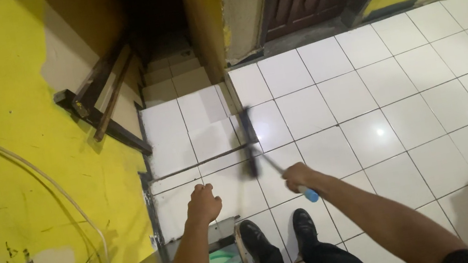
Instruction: The person sweeps a tiled floor using a broom, moving debris along the baseboard and near a shelf.
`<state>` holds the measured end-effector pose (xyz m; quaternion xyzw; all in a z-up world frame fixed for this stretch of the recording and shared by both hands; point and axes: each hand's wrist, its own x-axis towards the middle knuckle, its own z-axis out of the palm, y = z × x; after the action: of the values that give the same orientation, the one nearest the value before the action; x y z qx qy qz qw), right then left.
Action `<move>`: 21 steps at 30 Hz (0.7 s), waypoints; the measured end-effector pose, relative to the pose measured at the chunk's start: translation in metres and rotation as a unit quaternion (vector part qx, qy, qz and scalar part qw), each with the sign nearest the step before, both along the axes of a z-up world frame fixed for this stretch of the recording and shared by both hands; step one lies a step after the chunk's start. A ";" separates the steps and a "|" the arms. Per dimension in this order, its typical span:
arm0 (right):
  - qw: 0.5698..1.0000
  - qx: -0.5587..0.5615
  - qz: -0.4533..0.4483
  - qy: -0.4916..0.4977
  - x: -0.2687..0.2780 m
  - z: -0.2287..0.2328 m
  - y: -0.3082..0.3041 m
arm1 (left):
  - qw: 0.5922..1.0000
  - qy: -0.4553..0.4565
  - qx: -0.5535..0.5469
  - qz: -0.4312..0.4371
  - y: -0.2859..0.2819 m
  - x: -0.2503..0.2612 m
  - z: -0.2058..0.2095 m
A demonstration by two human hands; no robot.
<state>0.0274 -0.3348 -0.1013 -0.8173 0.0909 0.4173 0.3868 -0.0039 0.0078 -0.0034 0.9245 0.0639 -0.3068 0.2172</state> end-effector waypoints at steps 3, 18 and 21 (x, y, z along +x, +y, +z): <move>0.911 0.197 -0.297 0.205 -0.006 0.023 0.056 | 1.000 -0.005 -0.006 0.008 0.004 -0.001 0.001; 0.888 -0.272 0.358 -0.091 -0.015 0.002 -0.072 | 1.000 0.011 0.009 0.002 0.019 -0.005 -0.009; 0.872 -0.327 0.359 -0.059 -0.001 -0.001 -0.067 | 1.000 0.009 0.003 0.003 0.014 -0.005 -0.010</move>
<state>0.0264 -0.4015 -0.1021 -0.8965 -0.1003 0.4250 -0.0746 -0.0091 0.0223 -0.0139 0.9222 0.0698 -0.3141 0.2147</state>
